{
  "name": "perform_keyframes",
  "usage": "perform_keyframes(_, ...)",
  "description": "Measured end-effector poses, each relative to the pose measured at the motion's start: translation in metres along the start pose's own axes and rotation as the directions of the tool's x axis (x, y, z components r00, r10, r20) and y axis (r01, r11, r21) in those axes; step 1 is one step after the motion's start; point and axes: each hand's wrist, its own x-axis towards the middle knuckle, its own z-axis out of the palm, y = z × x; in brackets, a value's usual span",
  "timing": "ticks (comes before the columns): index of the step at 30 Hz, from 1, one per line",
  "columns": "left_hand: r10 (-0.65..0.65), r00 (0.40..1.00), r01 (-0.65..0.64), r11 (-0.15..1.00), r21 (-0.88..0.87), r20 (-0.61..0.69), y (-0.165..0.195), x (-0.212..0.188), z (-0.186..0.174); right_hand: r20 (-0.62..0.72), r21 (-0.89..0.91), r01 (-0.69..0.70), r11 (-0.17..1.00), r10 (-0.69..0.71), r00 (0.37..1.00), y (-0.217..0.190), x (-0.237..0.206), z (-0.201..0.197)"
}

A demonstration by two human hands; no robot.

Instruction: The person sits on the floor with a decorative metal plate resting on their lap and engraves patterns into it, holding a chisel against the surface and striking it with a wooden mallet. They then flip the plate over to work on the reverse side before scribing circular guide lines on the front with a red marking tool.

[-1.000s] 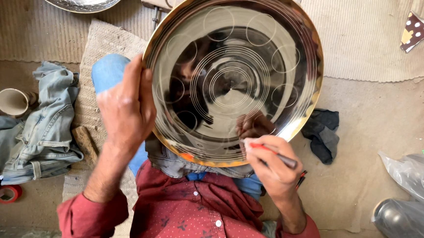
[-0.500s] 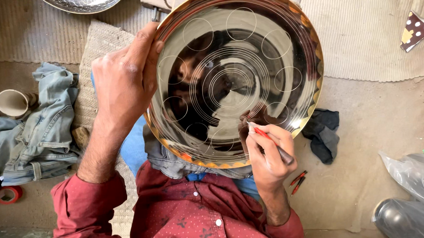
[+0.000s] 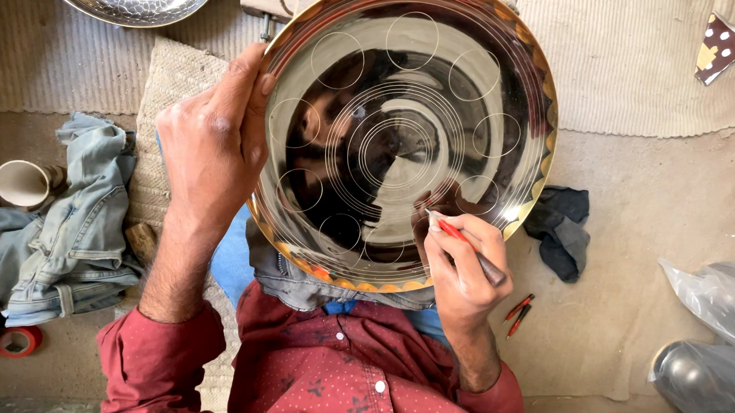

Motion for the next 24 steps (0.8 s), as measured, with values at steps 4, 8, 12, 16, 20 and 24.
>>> perform_keyframes(4,-0.020,1.000,0.020,1.000,0.009,0.007,0.000,0.000,0.001,0.015,-0.010,0.028,1.000,-0.028,1.000,0.001,0.000,-0.002)
perform_keyframes(8,-0.002,1.000,0.002,1.000,0.006,-0.002,-0.001,0.000,0.001,0.050,0.017,0.046,0.999,-0.047,0.998,0.002,-0.001,-0.003)
perform_keyframes(12,-0.008,1.000,0.008,1.000,0.004,0.005,-0.001,-0.001,0.001,0.067,0.057,0.041,0.998,-0.045,0.997,0.002,-0.003,-0.006)
perform_keyframes(16,-0.007,1.000,0.007,1.000,0.006,0.005,0.000,0.000,0.000,0.096,0.114,0.036,0.993,-0.047,0.994,0.000,-0.004,-0.009)
perform_keyframes(20,-0.003,1.000,0.003,1.000,0.005,0.002,0.001,0.000,-0.001,0.119,0.153,0.047,0.987,-0.066,0.991,0.001,-0.003,-0.014)
perform_keyframes(24,-0.015,1.000,0.015,1.000,0.022,0.015,0.001,0.000,-0.001,0.188,0.204,0.074,0.976,-0.113,0.976,0.003,-0.004,-0.025)
